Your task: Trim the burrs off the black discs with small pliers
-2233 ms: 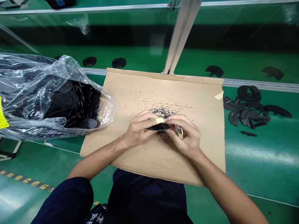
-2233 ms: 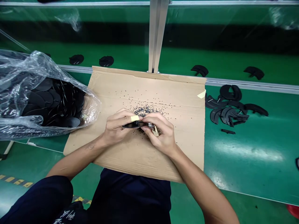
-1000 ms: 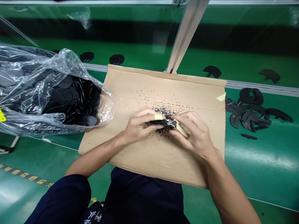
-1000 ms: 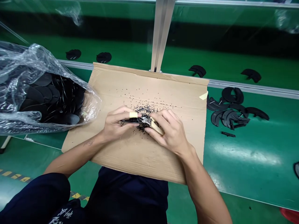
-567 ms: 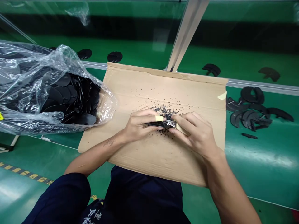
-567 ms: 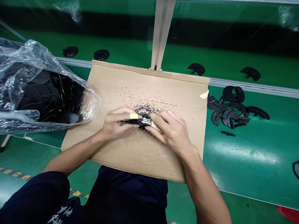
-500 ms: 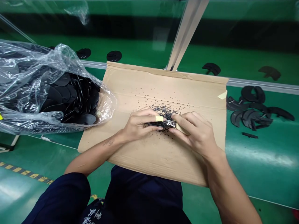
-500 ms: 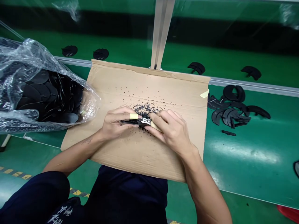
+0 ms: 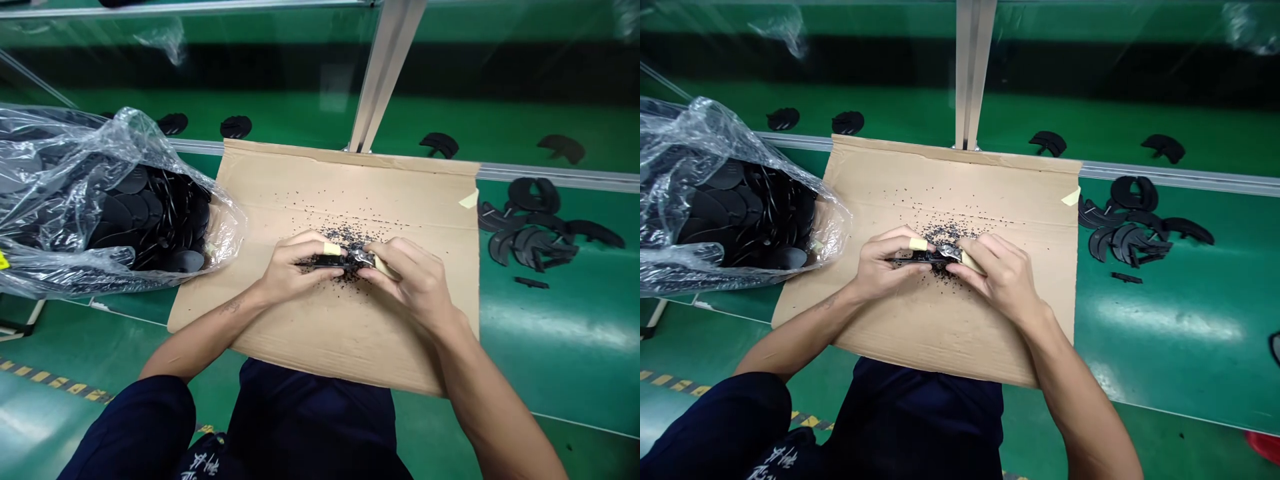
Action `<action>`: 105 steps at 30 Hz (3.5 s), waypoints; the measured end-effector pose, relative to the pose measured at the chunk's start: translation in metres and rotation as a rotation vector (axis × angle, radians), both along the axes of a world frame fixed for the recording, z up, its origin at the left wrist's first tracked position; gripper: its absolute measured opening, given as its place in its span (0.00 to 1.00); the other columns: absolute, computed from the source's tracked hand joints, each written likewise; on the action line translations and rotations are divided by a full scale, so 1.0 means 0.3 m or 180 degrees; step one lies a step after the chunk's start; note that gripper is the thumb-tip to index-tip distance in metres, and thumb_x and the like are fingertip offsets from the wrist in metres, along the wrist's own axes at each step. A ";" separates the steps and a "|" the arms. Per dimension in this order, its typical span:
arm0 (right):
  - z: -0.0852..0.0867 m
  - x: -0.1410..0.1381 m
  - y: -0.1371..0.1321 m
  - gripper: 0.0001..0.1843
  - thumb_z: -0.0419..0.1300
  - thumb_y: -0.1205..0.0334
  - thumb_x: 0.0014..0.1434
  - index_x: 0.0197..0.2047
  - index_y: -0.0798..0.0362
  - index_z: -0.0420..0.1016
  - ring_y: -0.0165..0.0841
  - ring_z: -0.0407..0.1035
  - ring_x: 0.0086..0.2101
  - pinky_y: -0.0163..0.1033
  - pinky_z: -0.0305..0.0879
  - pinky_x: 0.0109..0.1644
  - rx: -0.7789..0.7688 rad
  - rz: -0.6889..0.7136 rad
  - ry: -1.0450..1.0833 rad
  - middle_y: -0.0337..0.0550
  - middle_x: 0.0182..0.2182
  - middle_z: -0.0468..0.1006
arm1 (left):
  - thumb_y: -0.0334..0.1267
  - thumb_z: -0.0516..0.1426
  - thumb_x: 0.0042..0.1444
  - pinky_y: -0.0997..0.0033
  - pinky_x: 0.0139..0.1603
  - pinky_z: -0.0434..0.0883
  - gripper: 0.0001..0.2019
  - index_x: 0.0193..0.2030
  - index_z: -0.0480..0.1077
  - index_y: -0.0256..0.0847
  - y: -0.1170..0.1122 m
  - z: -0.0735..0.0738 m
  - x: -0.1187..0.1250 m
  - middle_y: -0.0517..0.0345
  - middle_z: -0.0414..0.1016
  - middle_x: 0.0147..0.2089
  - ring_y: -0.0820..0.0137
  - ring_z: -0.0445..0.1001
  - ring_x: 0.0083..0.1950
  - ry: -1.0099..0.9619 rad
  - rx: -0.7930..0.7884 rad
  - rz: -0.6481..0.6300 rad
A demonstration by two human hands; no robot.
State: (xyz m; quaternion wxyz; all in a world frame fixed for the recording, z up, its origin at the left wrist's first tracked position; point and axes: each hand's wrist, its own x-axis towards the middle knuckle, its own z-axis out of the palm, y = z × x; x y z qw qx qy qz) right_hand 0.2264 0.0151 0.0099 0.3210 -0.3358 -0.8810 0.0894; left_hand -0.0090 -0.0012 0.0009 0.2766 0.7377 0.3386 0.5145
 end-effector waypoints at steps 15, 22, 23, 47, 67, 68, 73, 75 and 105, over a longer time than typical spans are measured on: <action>-0.003 -0.014 -0.001 0.12 0.64 0.57 0.65 0.50 0.50 0.73 0.35 0.68 0.32 0.41 0.64 0.34 -0.0583 -0.0272 0.0418 0.43 0.35 0.75 | 0.35 0.66 0.60 0.65 0.45 0.76 0.09 0.48 0.79 0.43 0.014 -0.019 0.004 0.56 0.84 0.41 0.70 0.79 0.42 0.0091 0.0281 0.0248; 0.003 -0.054 -0.032 0.08 0.62 0.66 0.63 0.47 0.49 0.73 0.34 0.72 0.37 0.40 0.68 0.39 -0.0878 -0.0004 0.1034 0.43 0.39 0.78 | 0.31 0.64 0.61 0.68 0.50 0.80 0.09 0.48 0.78 0.38 0.002 -0.018 0.012 0.51 0.84 0.47 0.71 0.82 0.49 -0.0101 0.0217 0.0036; 0.002 -0.057 -0.034 0.08 0.62 0.66 0.63 0.46 0.49 0.73 0.35 0.73 0.38 0.41 0.69 0.39 -0.0844 0.0041 0.1066 0.43 0.39 0.79 | 0.31 0.64 0.61 0.68 0.50 0.81 0.09 0.48 0.78 0.38 0.001 -0.019 0.014 0.51 0.84 0.46 0.71 0.82 0.49 -0.0090 0.0210 0.0049; -0.008 -0.045 -0.032 0.12 0.63 0.70 0.61 0.48 0.51 0.74 0.34 0.75 0.37 0.42 0.70 0.39 -0.0067 0.0333 0.0983 0.45 0.41 0.81 | 0.26 0.56 0.64 0.65 0.48 0.78 0.12 0.51 0.76 0.39 -0.001 -0.040 0.008 0.51 0.81 0.46 0.68 0.79 0.48 0.0693 0.0353 0.0359; 0.003 0.015 0.013 0.11 0.56 0.68 0.66 0.51 0.50 0.73 0.34 0.65 0.34 0.41 0.56 0.37 0.0578 -0.0208 -0.0312 0.42 0.35 0.79 | 0.27 0.61 0.62 0.70 0.51 0.80 0.12 0.51 0.78 0.40 -0.009 -0.032 0.018 0.52 0.83 0.47 0.71 0.81 0.49 -0.0204 -0.0205 -0.0217; 0.003 0.016 0.013 0.11 0.56 0.67 0.66 0.51 0.50 0.73 0.34 0.65 0.34 0.41 0.56 0.37 0.0577 -0.0197 -0.0328 0.42 0.35 0.79 | 0.28 0.61 0.62 0.70 0.50 0.80 0.12 0.51 0.78 0.41 -0.009 -0.031 0.019 0.53 0.83 0.46 0.71 0.81 0.48 -0.0220 -0.0203 -0.0241; 0.002 0.013 0.008 0.11 0.57 0.66 0.67 0.51 0.47 0.73 0.33 0.64 0.33 0.41 0.55 0.36 0.0675 -0.0225 -0.0381 0.41 0.34 0.79 | 0.29 0.62 0.62 0.71 0.47 0.80 0.11 0.50 0.79 0.41 -0.012 -0.030 0.024 0.52 0.83 0.45 0.71 0.82 0.46 -0.0231 -0.0218 -0.0238; 0.005 0.011 0.003 0.11 0.56 0.67 0.67 0.51 0.47 0.74 0.33 0.63 0.32 0.42 0.54 0.35 0.0791 -0.0293 -0.0403 0.40 0.33 0.79 | 0.30 0.62 0.62 0.70 0.47 0.81 0.11 0.50 0.80 0.42 -0.014 -0.032 0.024 0.52 0.84 0.45 0.71 0.82 0.46 -0.0228 -0.0205 -0.0182; -0.050 0.026 0.030 0.12 0.55 0.68 0.65 0.47 0.54 0.78 0.36 0.64 0.33 0.40 0.55 0.36 0.0389 -0.0767 -0.0279 0.44 0.31 0.76 | 0.39 0.59 0.66 0.68 0.46 0.76 0.12 0.53 0.75 0.38 -0.011 -0.016 0.035 0.53 0.78 0.43 0.70 0.77 0.44 0.0143 -0.0251 0.0054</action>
